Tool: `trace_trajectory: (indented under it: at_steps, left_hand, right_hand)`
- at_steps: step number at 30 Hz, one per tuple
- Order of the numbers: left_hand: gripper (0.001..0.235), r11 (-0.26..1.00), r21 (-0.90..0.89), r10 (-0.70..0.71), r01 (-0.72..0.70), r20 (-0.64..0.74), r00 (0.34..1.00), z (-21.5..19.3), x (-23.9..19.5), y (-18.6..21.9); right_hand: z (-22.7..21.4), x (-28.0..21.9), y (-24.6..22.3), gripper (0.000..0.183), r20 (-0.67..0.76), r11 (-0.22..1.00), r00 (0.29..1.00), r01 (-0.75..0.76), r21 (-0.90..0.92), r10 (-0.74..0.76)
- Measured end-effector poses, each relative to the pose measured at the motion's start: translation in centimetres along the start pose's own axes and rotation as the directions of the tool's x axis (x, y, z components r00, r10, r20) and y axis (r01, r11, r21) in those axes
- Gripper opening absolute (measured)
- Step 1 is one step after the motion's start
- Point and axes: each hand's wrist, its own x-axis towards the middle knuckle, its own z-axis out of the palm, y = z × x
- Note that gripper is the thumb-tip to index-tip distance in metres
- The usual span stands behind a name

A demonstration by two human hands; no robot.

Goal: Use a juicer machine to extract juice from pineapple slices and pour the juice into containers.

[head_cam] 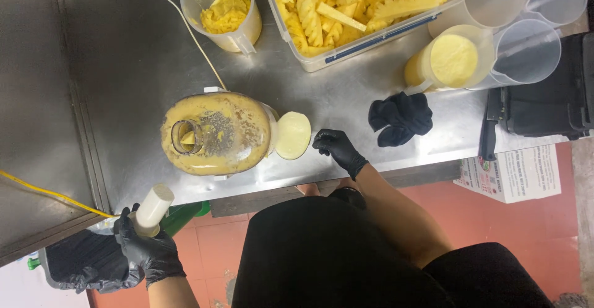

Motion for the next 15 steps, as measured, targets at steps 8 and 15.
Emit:
trace_trajectory:
  at_steps: [8,15]
  left_hand:
    - [0.034,0.996,-0.057,-0.071,0.075,0.058,0.996,2.7,-0.6,1.6]
    - [0.037,0.997,-0.072,-0.002,0.015,0.176,0.984,1.4,3.1,-1.0]
  right_hand:
    - [-2.6,-0.7,2.1,0.002,-0.04,0.985,0.998,0.061,0.162,-0.056]
    - [-5.7,-3.9,0.2,0.003,-0.182,0.962,0.974,0.173,0.209,-0.136]
